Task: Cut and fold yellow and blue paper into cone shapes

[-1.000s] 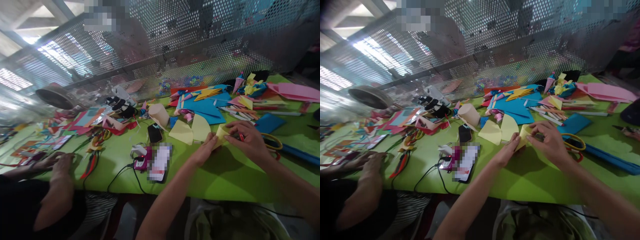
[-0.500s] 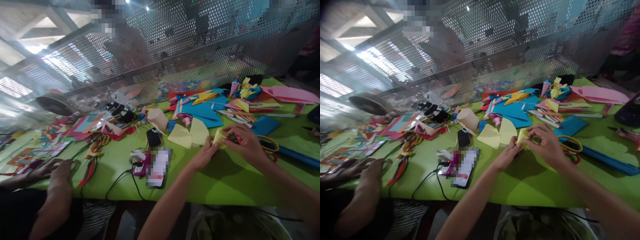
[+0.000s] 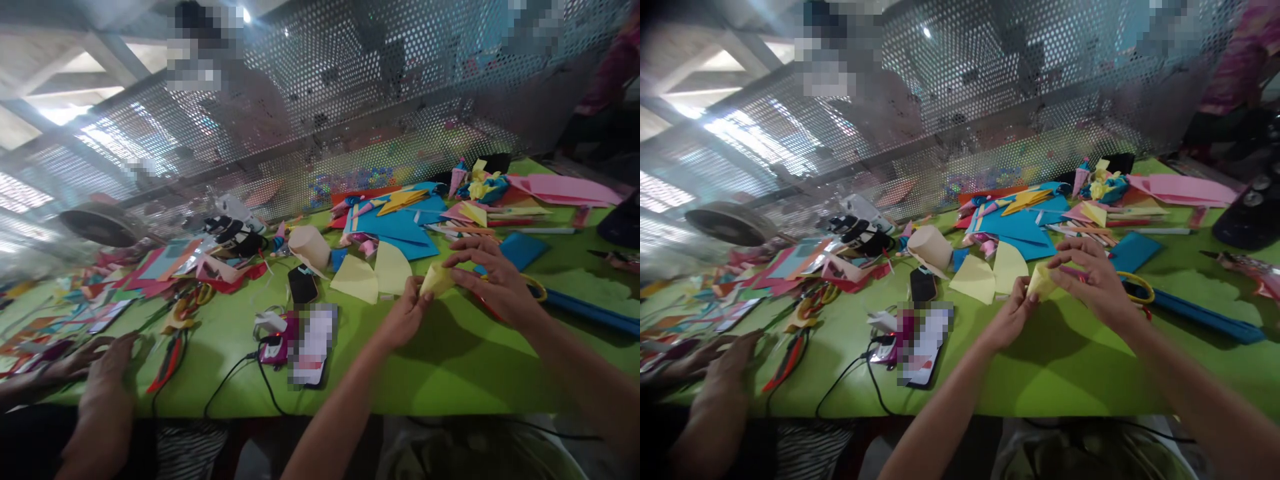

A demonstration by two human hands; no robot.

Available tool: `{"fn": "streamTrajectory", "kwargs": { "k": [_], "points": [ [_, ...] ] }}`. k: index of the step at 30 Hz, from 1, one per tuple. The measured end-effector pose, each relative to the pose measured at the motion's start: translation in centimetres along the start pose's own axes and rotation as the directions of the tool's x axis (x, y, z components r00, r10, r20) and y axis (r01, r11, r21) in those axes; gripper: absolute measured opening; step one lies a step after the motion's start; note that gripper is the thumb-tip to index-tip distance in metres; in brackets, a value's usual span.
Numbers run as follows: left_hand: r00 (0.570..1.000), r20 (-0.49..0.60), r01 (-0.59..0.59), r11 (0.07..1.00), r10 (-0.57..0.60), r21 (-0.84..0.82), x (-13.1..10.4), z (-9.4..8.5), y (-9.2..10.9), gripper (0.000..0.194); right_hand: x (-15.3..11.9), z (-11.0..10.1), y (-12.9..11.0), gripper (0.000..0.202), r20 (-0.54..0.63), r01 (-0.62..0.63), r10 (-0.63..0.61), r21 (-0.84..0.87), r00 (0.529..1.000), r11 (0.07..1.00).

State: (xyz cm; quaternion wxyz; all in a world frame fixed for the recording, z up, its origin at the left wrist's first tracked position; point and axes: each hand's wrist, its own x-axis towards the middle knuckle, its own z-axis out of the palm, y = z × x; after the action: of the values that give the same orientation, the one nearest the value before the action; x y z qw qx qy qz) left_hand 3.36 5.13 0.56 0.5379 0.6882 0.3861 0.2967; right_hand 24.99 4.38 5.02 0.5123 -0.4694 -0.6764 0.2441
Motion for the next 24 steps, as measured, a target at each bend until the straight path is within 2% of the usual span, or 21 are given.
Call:
{"fn": "streamTrajectory", "kwargs": {
  "k": [3,5,13,17,21,24],
  "points": [
    [1.000,-0.012,-0.018,0.996,0.019,0.085,-0.2,0.0,0.7,0.033,-0.1,0.3,0.3,0.024,0.094,-0.049,0.048,0.015,0.994,0.999],
    [1.000,-0.013,-0.022,0.993,0.024,0.115,-0.2,0.0,1.0,0.032,-0.1,0.6,0.5,0.026,0.121,-0.032,0.036,-0.031,0.992,0.999],
    [0.997,-0.007,-0.076,0.985,0.078,0.153,-0.2,0.0,0.7,0.033,0.1,1.2,0.7,0.018,0.119,0.058,-0.048,-0.076,0.992,0.995],
    [0.998,-0.011,-0.055,0.997,0.056,0.061,-0.1,-0.4,0.6,0.042,0.2,1.0,0.8,0.018,0.064,0.049,-0.044,-0.074,0.997,0.996],
    [0.996,-0.080,-0.029,0.998,0.025,-0.058,0.1,-1.0,0.6,0.046,0.4,0.6,1.0,0.016,-0.017,0.043,-0.045,-0.092,0.999,0.995],
    [0.991,-0.131,-0.028,0.999,0.022,-0.043,0.3,-1.1,0.3,0.043,0.5,0.5,1.2,0.016,-0.038,0.030,-0.033,-0.085,0.999,0.996]
  ]
}}
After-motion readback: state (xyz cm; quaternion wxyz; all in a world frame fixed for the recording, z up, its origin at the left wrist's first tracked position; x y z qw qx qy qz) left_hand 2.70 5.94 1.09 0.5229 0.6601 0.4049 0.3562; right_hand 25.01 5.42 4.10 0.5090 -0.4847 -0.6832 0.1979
